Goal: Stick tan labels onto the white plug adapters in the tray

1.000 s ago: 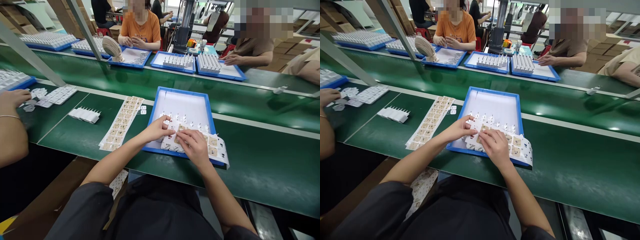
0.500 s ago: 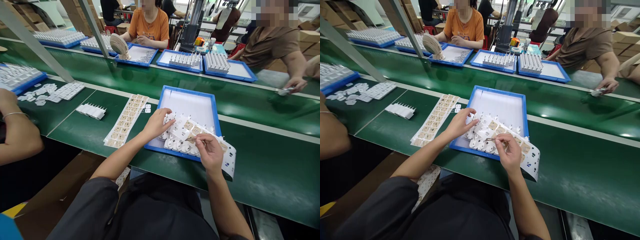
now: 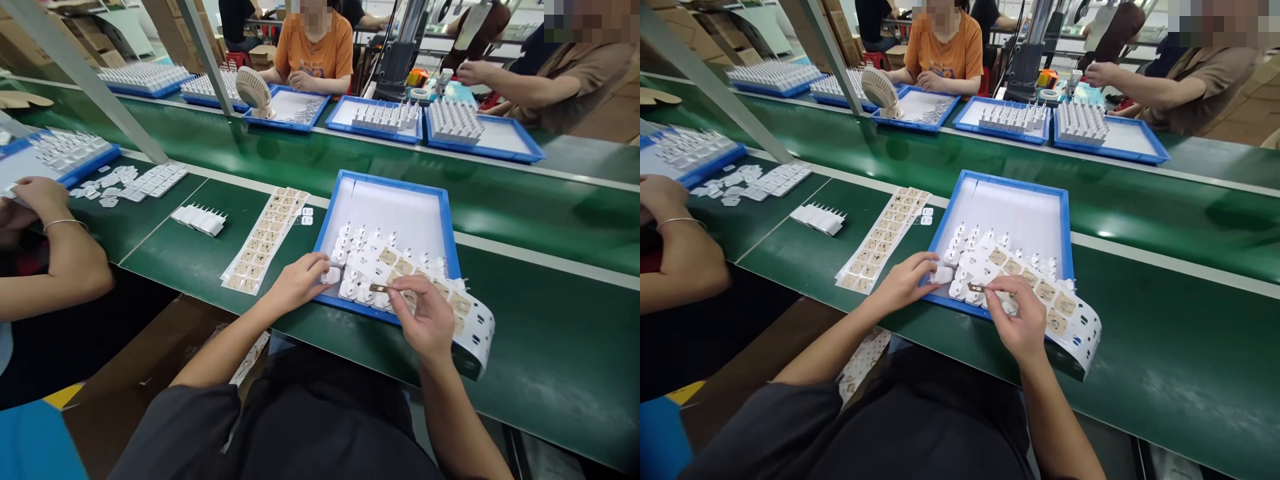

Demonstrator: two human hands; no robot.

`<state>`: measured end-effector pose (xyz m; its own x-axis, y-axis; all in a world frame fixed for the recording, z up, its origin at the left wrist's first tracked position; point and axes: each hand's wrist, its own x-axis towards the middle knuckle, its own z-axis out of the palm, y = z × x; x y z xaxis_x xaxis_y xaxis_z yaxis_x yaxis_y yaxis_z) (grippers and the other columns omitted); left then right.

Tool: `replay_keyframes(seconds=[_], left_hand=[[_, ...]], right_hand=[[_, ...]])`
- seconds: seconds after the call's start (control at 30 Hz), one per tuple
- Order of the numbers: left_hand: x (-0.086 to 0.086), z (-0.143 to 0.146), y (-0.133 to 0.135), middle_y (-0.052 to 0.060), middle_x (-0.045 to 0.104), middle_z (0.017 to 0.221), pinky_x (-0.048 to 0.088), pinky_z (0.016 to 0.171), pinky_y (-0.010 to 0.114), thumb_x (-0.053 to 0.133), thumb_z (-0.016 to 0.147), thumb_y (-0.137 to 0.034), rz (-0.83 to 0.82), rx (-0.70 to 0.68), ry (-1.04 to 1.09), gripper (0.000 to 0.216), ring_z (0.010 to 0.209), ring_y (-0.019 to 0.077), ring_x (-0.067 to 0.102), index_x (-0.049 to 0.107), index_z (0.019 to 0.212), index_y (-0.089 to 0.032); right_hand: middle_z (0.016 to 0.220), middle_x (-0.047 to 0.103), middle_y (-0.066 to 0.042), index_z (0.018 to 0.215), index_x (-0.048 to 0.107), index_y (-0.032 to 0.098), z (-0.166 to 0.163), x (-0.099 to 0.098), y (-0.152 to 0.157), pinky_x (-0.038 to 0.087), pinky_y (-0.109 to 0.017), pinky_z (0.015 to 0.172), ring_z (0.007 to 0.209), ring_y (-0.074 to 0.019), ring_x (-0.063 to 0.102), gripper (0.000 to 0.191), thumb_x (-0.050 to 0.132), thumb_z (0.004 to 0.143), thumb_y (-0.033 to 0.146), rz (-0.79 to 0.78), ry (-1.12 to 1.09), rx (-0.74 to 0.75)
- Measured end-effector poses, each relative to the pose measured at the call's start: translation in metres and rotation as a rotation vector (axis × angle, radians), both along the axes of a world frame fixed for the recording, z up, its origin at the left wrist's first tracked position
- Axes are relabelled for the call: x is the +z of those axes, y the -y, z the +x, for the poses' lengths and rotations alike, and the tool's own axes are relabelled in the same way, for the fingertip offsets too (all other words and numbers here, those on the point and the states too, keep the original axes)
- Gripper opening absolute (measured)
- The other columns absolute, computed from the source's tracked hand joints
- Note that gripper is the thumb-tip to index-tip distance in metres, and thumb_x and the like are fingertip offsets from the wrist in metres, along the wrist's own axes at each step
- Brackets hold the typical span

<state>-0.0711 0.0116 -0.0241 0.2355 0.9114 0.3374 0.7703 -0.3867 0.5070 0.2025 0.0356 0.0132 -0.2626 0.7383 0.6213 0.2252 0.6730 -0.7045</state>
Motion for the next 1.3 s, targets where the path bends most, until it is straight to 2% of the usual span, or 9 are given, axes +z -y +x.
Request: replay_keyframes(seconds=[0.1,0.17,0.27,0.4,0.53,0.67,0.87,1.07,1.3], left_hand=[[-0.004,-0.004,0.009,0.010,0.070,0.115,0.058,0.081,0.032,0.071,0.092,-0.034,-0.055,0.107,0.370,0.022,0.103,0.0219,0.069,0.053,0.096,-0.022],[-0.004,-0.003,0.016,0.009,0.070,0.114,0.058,0.077,0.028,0.079,0.086,-0.040,-0.095,0.157,0.661,0.038,0.104,0.0215,0.070,0.053,0.106,-0.023],[-0.003,0.008,0.025,0.008,0.071,0.108,0.056,0.072,0.026,0.085,0.078,-0.053,-0.156,0.118,0.993,0.063,0.096,0.0205,0.070,0.052,0.123,-0.024],[-0.006,0.030,0.031,0.009,0.071,0.106,0.057,0.077,0.032,0.078,0.081,-0.062,-0.224,0.086,1.211,0.057,0.092,0.0210,0.070,0.062,0.117,-0.022],[-0.011,0.037,0.030,0.011,0.073,0.111,0.058,0.087,0.037,0.082,0.080,-0.059,-0.190,0.009,1.176,0.047,0.105,0.0252,0.070,0.066,0.101,-0.020],[-0.010,0.039,0.031,0.012,0.073,0.117,0.060,0.087,0.036,0.089,0.076,-0.049,-0.218,-0.061,1.031,0.053,0.109,0.0252,0.072,0.065,0.115,-0.022],[0.003,0.045,0.035,0.012,0.075,0.118,0.058,0.101,0.044,0.077,0.089,-0.026,0.139,0.013,0.723,0.033,0.116,0.0265,0.070,0.070,0.122,-0.025],[0.012,0.045,0.034,0.010,0.077,0.115,0.060,0.097,0.044,0.076,0.089,-0.025,0.184,0.016,0.637,0.032,0.111,0.0267,0.072,0.070,0.120,-0.025],[0.016,0.043,0.035,0.010,0.076,0.116,0.060,0.097,0.042,0.076,0.088,-0.020,0.195,0.000,0.636,0.035,0.112,0.0259,0.071,0.069,0.122,-0.025]], right_hand=[[0.090,0.069,-0.004,0.101,0.068,0.026,-0.011,-0.004,0.007,0.054,-0.037,0.076,0.084,-0.0209,0.067,0.014,0.067,0.096,0.013,-0.101,-0.031,0.079],[0.089,0.069,-0.004,0.100,0.068,0.025,-0.020,-0.004,0.012,0.055,-0.036,0.074,0.083,-0.0200,0.067,0.011,0.066,0.097,0.015,-0.186,-0.056,0.156],[0.086,0.069,-0.004,0.097,0.068,0.025,-0.036,-0.001,0.019,0.056,-0.035,0.072,0.081,-0.0198,0.068,0.003,0.066,0.098,0.022,-0.312,-0.110,0.312],[0.080,0.068,-0.002,0.090,0.067,0.024,-0.052,0.005,0.024,0.055,-0.031,0.066,0.073,-0.0179,0.065,0.010,0.069,0.097,0.031,-0.421,-0.226,0.465],[0.079,0.066,-0.003,0.087,0.066,0.024,-0.054,0.003,0.024,0.053,-0.030,0.062,0.070,-0.0176,0.062,0.017,0.072,0.095,0.039,-0.473,-0.304,0.385],[0.081,0.066,-0.002,0.090,0.066,0.025,-0.051,-0.003,0.023,0.055,-0.030,0.064,0.073,-0.0180,0.064,0.017,0.072,0.095,0.040,-0.492,-0.315,0.315],[0.088,0.067,-0.003,0.096,0.068,0.026,-0.049,0.003,0.021,0.059,-0.031,0.073,0.083,-0.0193,0.067,0.014,0.073,0.094,0.039,-0.521,-0.335,0.121],[0.089,0.070,-0.003,0.093,0.068,0.026,-0.049,0.014,0.017,0.062,-0.034,0.079,0.086,-0.0207,0.070,0.013,0.072,0.094,0.038,-0.489,-0.258,0.133],[0.091,0.070,-0.003,0.094,0.069,0.026,-0.051,0.012,0.019,0.062,-0.033,0.081,0.088,-0.0200,0.069,0.009,0.072,0.094,0.035,-0.501,-0.269,0.144]])
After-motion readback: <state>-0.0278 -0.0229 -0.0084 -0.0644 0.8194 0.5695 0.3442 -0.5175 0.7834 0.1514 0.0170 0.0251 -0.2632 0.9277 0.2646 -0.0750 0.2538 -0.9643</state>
